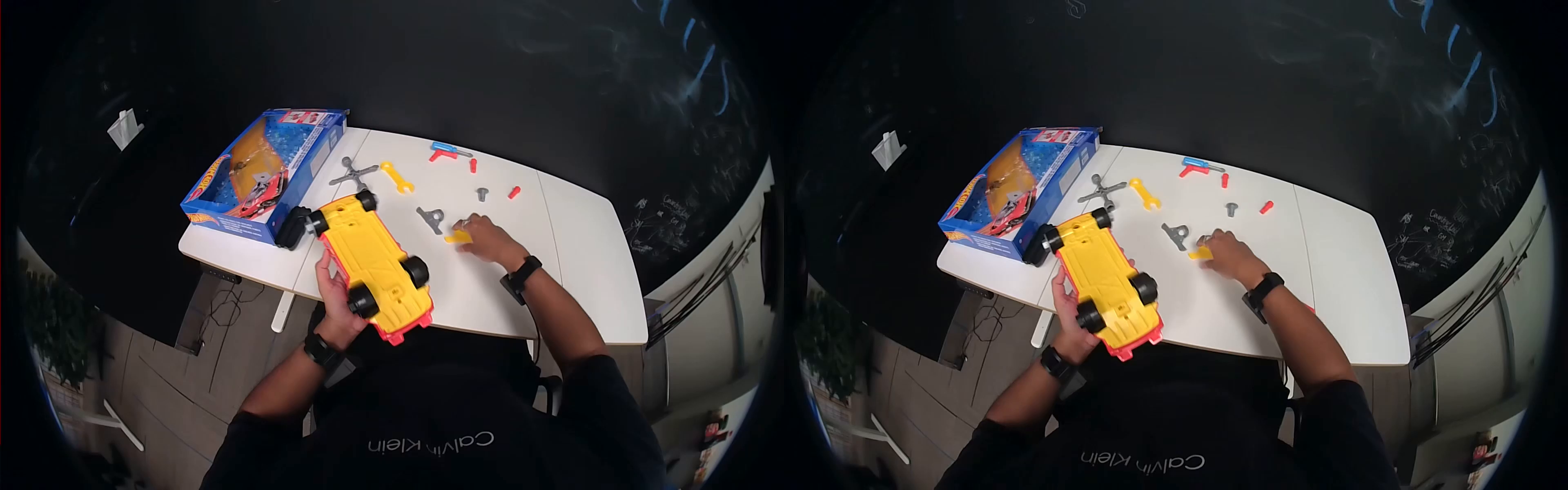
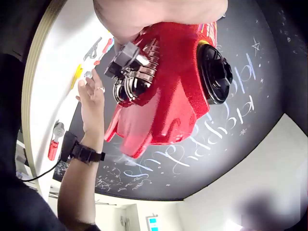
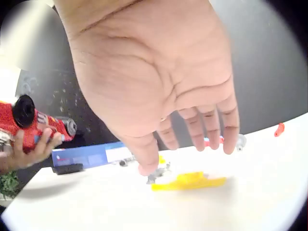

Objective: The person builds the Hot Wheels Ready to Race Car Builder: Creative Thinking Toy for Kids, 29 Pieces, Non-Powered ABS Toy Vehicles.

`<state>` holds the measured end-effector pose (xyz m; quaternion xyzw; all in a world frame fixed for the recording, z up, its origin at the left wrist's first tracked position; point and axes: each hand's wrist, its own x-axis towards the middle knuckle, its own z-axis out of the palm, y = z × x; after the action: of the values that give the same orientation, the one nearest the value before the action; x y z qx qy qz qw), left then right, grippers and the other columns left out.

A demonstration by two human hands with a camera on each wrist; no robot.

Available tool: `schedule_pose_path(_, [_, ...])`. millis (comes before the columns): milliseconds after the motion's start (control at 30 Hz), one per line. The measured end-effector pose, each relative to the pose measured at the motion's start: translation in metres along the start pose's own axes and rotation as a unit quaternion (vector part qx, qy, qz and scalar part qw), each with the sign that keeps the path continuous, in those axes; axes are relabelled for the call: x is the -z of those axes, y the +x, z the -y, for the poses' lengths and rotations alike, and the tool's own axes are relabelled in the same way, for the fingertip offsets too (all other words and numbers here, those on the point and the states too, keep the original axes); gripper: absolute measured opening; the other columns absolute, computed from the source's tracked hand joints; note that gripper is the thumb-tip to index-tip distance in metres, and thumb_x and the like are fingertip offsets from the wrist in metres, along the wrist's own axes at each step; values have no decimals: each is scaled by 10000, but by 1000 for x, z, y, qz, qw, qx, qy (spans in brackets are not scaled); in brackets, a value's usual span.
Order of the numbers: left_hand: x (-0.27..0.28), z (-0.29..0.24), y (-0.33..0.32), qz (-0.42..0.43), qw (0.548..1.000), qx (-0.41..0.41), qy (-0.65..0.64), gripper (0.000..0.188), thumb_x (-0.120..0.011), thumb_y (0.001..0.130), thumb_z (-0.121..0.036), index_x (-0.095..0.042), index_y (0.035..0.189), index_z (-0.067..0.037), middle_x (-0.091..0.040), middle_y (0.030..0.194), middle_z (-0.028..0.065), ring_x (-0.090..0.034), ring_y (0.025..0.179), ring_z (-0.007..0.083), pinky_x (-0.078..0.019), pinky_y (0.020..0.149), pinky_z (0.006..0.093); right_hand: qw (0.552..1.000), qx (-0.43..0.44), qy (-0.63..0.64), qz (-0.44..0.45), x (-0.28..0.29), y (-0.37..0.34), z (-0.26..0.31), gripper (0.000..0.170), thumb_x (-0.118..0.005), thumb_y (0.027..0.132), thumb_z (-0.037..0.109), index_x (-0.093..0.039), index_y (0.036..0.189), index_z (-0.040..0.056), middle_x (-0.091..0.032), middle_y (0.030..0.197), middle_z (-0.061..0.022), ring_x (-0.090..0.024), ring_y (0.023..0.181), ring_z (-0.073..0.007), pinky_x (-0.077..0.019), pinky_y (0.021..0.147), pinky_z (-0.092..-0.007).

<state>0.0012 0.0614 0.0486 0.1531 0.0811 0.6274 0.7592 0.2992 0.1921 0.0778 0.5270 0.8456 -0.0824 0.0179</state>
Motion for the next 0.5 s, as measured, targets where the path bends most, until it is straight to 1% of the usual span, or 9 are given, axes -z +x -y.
schedule_pose_path(67, [-1,2,-1,62,996,54,19,802,-355,988,-654,-395,1563,-97,-533,1484,190,-518,1368,395,-384,1162,562,1000,-15,16,19,0,2,2,509,-793,864,180,-587,1329,154,-560,1312,-136,-563,1248,-341,-512,1020,-451])
schedule_pose_path(167, [-9,5,-7,81,994,74,18,809,-339,995,-634,-333,1600,-98,-430,1578,186,-429,1443,404,-364,1166,595,999,-10,33,37,-4,-2,-6,494,-797,853,170,-564,1287,127,-549,1315,-139,-569,1226,-332,-516,994,-437])
schedule_pose_path(233, [-11,6,-10,122,988,91,-33,784,-383,1000,-585,-309,1605,-93,-386,1602,166,-363,1486,400,-363,1157,622,988,-11,151,41,0,-8,-14,350,-776,858,129,-593,1152,84,-558,1137,-153,-585,1152,-322,-474,1004,-440])
schedule_pose_path(267, [-13,6,-11,120,988,92,-34,784,-383,1000,-585,-309,1605,-93,-386,1602,166,-363,1486,400,-363,1157,622,987,-12,152,43,3,-9,-16,350,-776,858,129,-593,1152,84,-558,1137,-153,-585,1152,-322,-474,1004,-440])
schedule_pose_path(333, [-18,6,-11,108,986,96,88,766,-462,994,-534,-312,1596,-84,-409,1578,159,-360,1485,408,-378,1153,612,992,87,92,23,7,-13,-20,289,-797,810,102,-604,1003,6,-643,1006,-155,-643,1027,-302,-542,880,-386])
schedule_pose_path(367, [-18,7,-12,106,986,96,86,766,-462,994,-534,-312,1596,-84,-409,1578,159,-360,1485,408,-378,1153,612,992,87,92,26,9,-16,-20,289,-797,810,102,-604,1003,6,-643,1006,-155,-643,1027,-302,-542,880,-386])
schedule_pose_path(433, [-17,9,-14,93,984,112,105,746,-521,982,-480,-336,1569,-58,-466,1526,173,-424,1450,385,-403,1154,566,961,11,274,-37,15,-24,-21,212,-792,828,60,-600,897,5,-633,875,-106,-675,844,-231,-550,758,-346])
schedule_pose_path(467, [-14,10,-13,91,985,109,102,746,-521,982,-480,-336,1569,-58,-466,1526,173,-424,1450,385,-403,1154,566,962,13,272,-35,25,-32,-18,212,-792,828,60,-600,897,5,-633,875,-106,-675,844,-231,-550,758,-346])
schedule_pose_path(500, [-8,11,-12,89,984,127,92,732,-524,982,-459,-342,1560,-47,-489,1505,179,-463,1424,366,-420,1149,541,943,8,327,-52,37,-43,-15,205,-791,844,46,-592,888,24,-630,860,-72,-663,782,-181,-529,707,-324])
